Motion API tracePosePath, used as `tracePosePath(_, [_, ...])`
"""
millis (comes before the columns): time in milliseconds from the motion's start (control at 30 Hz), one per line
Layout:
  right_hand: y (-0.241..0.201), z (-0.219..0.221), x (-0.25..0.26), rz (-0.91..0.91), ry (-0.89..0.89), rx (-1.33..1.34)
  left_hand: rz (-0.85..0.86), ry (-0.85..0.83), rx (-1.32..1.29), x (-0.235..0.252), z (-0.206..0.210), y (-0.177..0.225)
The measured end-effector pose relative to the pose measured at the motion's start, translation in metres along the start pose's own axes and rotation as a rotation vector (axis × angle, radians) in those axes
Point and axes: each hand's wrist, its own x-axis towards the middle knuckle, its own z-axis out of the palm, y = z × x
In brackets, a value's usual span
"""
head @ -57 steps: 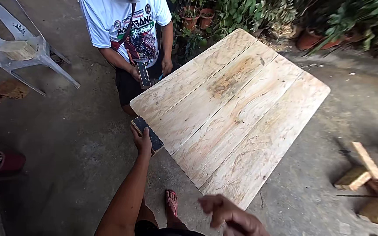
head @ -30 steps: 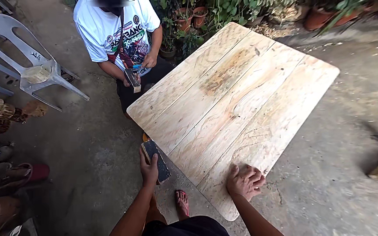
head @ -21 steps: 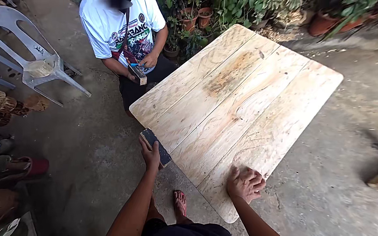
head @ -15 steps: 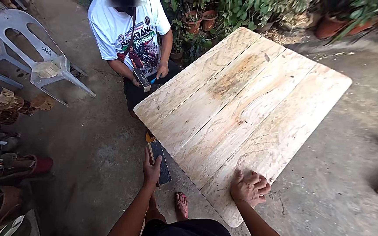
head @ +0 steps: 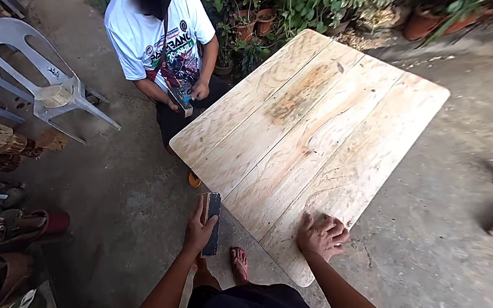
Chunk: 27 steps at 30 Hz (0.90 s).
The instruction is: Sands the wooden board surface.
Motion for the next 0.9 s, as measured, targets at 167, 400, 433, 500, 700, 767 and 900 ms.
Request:
tracePosePath(167, [0.000,0.001,-0.001,-0.002,0.013,0.025,-0.052,0.273,-0.352,0.037,-0.008,0.023])
tracePosePath(400, [-0.002,0.000,-0.003,-0.001,-0.001,0.046,-0.159,0.404,-0.367,0.074,0.041,0.016])
tracePosePath(433, [-0.003,0.000,-0.004,0.002,-0.003,0.041,-0.145,0.353,-0.327,0.055,0.045,0.015])
tracePosePath(500, [-0.004,-0.001,-0.003,0.000,0.012,0.031,-0.124,0.205,-0.338,0.020,0.042,0.013])
tracePosePath(700, [-0.001,0.004,-0.001,0.005,0.045,0.028,-0.138,0.208,-0.552,0.027,0.002,0.014])
tracePosePath(767, [-0.001,0.004,0.000,0.007,0.049,0.024,-0.148,0.283,-0.558,0.060,-0.002,0.012])
tracePosePath(900, [-0.001,0.001,0.000,0.010,0.039,0.030,-0.110,0.223,-0.419,0.070,0.011,0.014])
